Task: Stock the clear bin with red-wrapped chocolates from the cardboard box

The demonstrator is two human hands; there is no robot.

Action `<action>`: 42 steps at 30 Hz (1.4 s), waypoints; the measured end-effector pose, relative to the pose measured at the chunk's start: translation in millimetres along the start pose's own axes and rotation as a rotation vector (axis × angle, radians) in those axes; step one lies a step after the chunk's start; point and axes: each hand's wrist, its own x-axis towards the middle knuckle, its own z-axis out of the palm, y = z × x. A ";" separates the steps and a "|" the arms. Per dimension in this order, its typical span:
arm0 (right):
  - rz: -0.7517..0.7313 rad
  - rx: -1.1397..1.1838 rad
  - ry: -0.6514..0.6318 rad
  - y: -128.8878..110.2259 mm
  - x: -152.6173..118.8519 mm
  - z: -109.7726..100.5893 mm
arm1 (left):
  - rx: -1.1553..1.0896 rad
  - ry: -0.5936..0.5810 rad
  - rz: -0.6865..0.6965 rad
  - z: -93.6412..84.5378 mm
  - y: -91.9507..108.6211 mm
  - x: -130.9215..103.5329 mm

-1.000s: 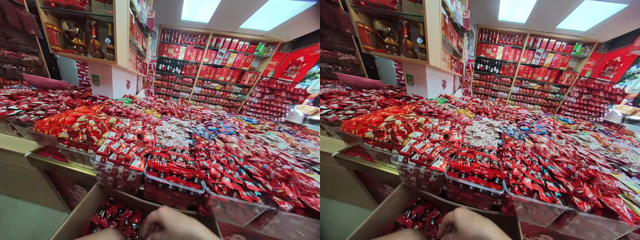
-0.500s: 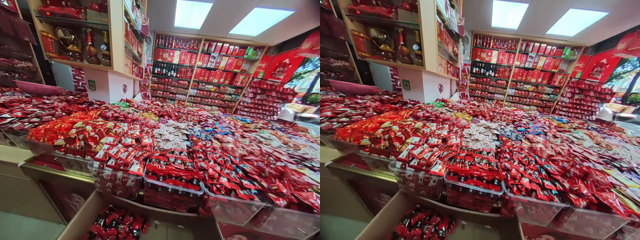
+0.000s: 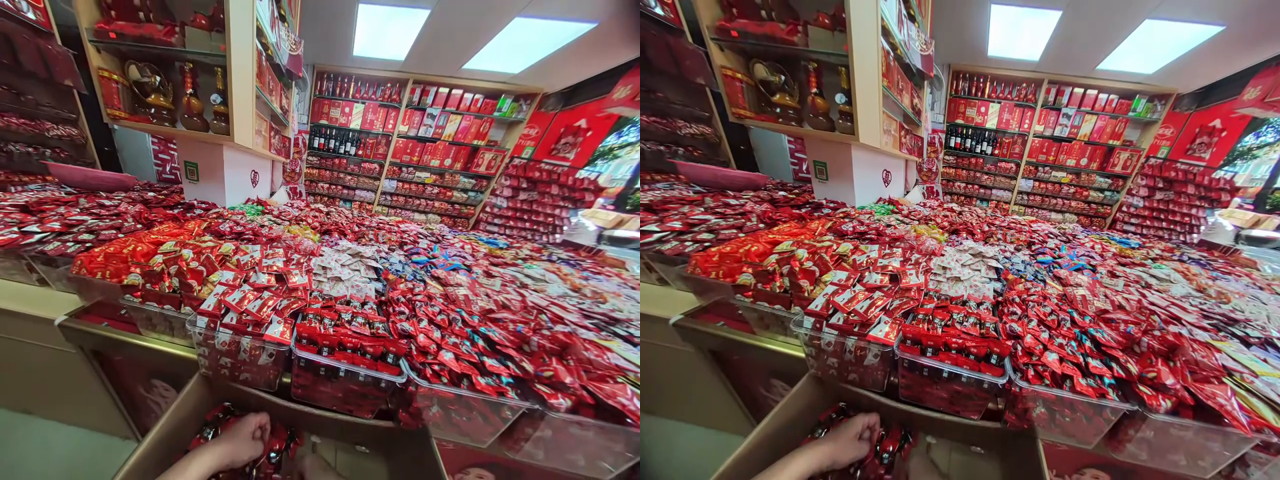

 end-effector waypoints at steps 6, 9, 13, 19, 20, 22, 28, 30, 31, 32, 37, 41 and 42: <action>-0.029 0.124 0.222 9.4 -6.7 -27.5 | -0.311 -0.076 0.023 -16.6 32.8 -21.0; -0.094 0.332 0.239 10.2 -22.4 -32.9 | -0.458 -0.181 0.022 -12.6 53.8 -35.3; -0.169 0.719 0.250 6.6 -38.3 -29.2 | -0.619 -0.136 0.048 2.1 74.1 -42.4; -0.181 0.921 0.327 1.9 -45.6 -30.6 | -0.778 -0.103 0.049 5.0 76.4 -49.4; -0.184 0.933 0.361 0.9 -46.0 -31.4 | -0.780 -0.126 0.047 4.7 76.0 -51.5; -0.191 0.955 0.421 -1.5 -46.1 -32.0 | -0.765 -0.181 0.037 6.4 75.7 -55.3; -0.215 0.941 0.523 -3.3 -41.1 -29.3 | -0.536 -0.334 0.124 23.2 74.9 -56.8; -0.225 0.890 0.491 -2.7 -40.3 -27.7 | -0.475 -0.287 0.159 25.3 74.8 -55.9; -0.235 0.846 0.470 -3.0 -41.2 -27.0 | -0.455 -0.270 0.165 25.3 74.8 -55.9; -0.250 0.785 0.457 -4.2 -43.5 -26.5 | -0.427 -0.263 0.167 24.9 74.6 -56.2; -0.382 0.312 0.549 -31.0 -78.3 -42.4 | -0.344 -0.285 0.141 24.4 69.9 -58.6; -0.554 0.166 0.740 -73.9 -106.4 -102.8 | -0.318 -0.177 0.063 29.6 63.1 -52.4; -0.578 0.132 0.849 -84.5 -107.1 -123.5 | -0.322 -0.149 0.056 30.7 61.6 -50.1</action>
